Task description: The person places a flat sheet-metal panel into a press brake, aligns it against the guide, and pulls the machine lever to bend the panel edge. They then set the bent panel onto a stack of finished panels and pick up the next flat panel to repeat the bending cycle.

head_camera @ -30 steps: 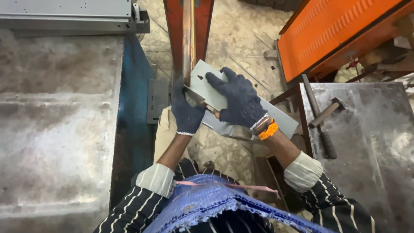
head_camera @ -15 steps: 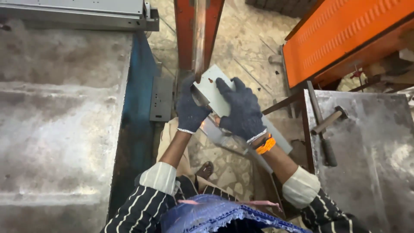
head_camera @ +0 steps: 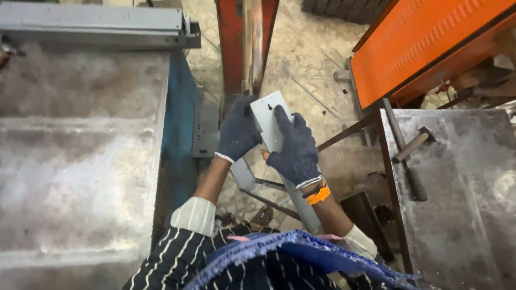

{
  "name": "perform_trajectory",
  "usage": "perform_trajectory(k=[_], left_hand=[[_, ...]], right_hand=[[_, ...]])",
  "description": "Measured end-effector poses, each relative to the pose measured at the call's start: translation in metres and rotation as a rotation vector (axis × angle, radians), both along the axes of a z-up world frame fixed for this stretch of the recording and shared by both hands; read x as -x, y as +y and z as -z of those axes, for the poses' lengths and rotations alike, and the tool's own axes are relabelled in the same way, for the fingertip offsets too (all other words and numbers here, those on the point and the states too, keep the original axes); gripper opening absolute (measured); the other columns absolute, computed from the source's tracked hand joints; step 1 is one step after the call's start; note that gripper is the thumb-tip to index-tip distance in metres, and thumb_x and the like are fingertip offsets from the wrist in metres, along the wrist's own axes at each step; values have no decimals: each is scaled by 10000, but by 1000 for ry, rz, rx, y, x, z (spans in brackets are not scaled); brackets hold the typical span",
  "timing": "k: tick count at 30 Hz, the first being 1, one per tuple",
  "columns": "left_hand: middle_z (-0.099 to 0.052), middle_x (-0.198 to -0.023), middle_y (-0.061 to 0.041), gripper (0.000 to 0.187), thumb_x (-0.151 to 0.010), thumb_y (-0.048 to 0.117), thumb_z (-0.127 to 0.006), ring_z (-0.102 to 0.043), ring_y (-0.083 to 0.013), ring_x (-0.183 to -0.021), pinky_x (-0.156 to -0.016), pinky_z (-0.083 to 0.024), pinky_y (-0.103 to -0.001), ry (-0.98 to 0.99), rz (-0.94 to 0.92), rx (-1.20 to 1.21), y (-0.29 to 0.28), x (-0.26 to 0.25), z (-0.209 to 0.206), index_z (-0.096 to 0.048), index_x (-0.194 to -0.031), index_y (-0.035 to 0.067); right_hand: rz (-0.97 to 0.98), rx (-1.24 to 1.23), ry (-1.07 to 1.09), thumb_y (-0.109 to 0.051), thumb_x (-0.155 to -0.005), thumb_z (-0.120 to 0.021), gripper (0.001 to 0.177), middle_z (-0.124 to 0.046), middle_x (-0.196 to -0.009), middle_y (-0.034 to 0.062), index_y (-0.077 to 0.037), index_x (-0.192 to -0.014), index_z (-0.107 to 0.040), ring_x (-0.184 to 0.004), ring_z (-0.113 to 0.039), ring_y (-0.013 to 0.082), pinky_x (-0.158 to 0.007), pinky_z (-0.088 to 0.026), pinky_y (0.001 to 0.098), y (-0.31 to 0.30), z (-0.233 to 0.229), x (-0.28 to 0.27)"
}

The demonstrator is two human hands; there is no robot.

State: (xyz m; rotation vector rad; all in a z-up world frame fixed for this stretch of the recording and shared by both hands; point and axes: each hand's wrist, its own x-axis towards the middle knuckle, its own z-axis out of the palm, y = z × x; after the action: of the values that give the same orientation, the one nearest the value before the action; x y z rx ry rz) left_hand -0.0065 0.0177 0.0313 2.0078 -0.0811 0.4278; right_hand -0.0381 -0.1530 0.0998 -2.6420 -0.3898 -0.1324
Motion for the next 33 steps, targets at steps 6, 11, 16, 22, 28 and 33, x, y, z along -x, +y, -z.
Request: perform_trajectory(k=[6, 11, 16, 22, 28, 33], left_hand=[[-666, -1222, -138, 838, -590, 142, -867, -666, -375, -1106, -902, -543, -442, -4, 27, -118, 9, -9, 11, -529, -1356, 162], [-643, -1250, -153, 849, -589, 152, -877, -643, -397, -1121, -910, -532, -460, -130, 127, -166, 19, -19, 17, -506, -1353, 139], [-655, -1263, -146, 799, -634, 150, -854, -650, -397, -1142, -919, -540, -458, -150, 157, -156, 21, -17, 14, -521, -1361, 141], [-676, -1300, -141, 700, -748, 184, -874, -688, -333, -1206, -1013, -542, -404, -215, 155, 18, 20, 1, 11, -570, -1376, 129], [-688, -1301, -138, 744, -679, 136, -872, -677, -331, -1214, -1019, -540, -400, -182, 27, 84, 23, 37, -1, -593, -1369, 137], [-635, -1323, -197, 908, -595, 135, -921, -625, -397, -1186, -979, -503, -454, -187, 174, -21, 33, 65, 5, -513, -1405, 106]], right_hand=[[133, -26, -50, -402, -526, -958, 1188, -481, -1419, 299, -193, -1523, -345, -1229, -529, 467, -977, -457, 552, 16, 21, -5], [152, -104, -164, -376, -528, -951, 1268, -526, -1323, 293, -74, -1560, -279, -1177, -548, 465, -941, -467, 548, 22, 32, -5], [172, -158, -119, -350, -548, -942, 1232, -599, -1205, 202, -84, -1567, -304, -1108, -595, 404, -940, -498, 506, 23, 45, -2], [180, -181, -249, -272, -523, -922, 1119, -616, -1241, 167, -181, -1532, -446, -1133, -606, 380, -964, -507, 478, 30, 25, 17], [175, -42, -196, -293, -495, -906, 1058, -569, -1318, 212, -233, -1476, -514, -1147, -561, 423, -973, -441, 524, 35, -9, 37], [111, 52, -212, -320, -483, -902, 1044, -559, -1310, 225, -248, -1453, -523, -1153, -557, 430, -970, -436, 534, 25, -2, 58]])
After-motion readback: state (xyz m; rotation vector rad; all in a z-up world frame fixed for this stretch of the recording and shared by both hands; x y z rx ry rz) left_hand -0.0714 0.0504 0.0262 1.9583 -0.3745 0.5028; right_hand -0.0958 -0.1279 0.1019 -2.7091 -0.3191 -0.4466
